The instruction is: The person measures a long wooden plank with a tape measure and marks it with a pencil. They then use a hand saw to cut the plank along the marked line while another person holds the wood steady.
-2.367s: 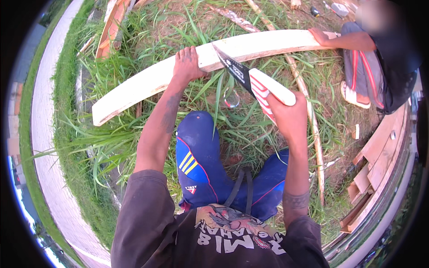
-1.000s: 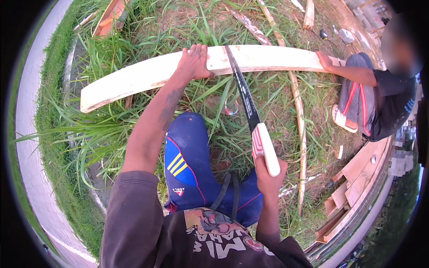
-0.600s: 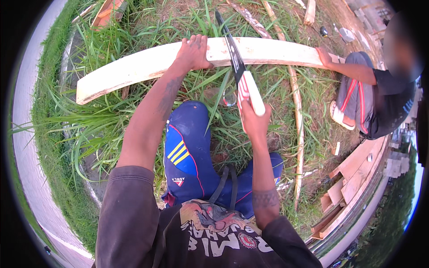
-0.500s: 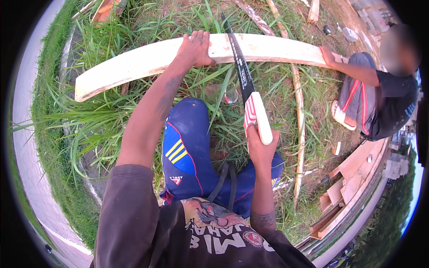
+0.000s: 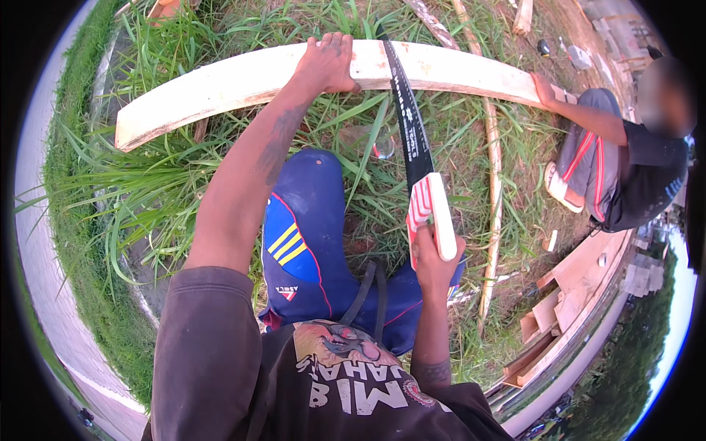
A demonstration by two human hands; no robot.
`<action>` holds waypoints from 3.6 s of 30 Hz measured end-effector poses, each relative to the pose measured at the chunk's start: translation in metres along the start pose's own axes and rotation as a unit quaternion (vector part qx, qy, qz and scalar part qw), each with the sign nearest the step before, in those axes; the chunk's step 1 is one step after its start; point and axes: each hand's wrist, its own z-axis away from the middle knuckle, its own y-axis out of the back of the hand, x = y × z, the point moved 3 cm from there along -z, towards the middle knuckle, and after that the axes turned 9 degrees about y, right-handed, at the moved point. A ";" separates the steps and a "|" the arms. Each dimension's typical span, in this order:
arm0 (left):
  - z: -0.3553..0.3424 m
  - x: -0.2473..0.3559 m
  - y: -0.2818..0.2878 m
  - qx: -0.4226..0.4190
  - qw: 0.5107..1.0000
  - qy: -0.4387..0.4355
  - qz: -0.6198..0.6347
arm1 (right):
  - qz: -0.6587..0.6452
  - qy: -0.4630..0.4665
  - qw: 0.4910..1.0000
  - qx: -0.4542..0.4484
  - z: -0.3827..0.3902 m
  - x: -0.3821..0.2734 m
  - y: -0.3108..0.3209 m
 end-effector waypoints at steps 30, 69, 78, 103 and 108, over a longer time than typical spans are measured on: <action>-0.011 -0.007 -0.008 0.020 1.000 -0.004 -0.004 | -0.004 0.057 0.998 -0.003 0.016 0.025 0.006; -0.025 0.020 -0.004 0.063 0.997 -0.024 0.030 | 0.010 0.085 0.995 0.054 -0.126 -0.013 -0.064; -0.012 -0.014 -0.010 0.048 0.999 -0.013 0.000 | -0.010 0.011 1.000 -0.009 0.032 0.015 0.006; -0.032 0.012 -0.003 0.076 0.996 -0.037 0.025 | 0.009 0.065 0.998 0.015 -0.158 -0.006 -0.062; -0.038 0.004 0.000 0.057 0.997 -0.038 0.029 | -0.019 0.093 0.995 0.039 -0.063 0.032 -0.053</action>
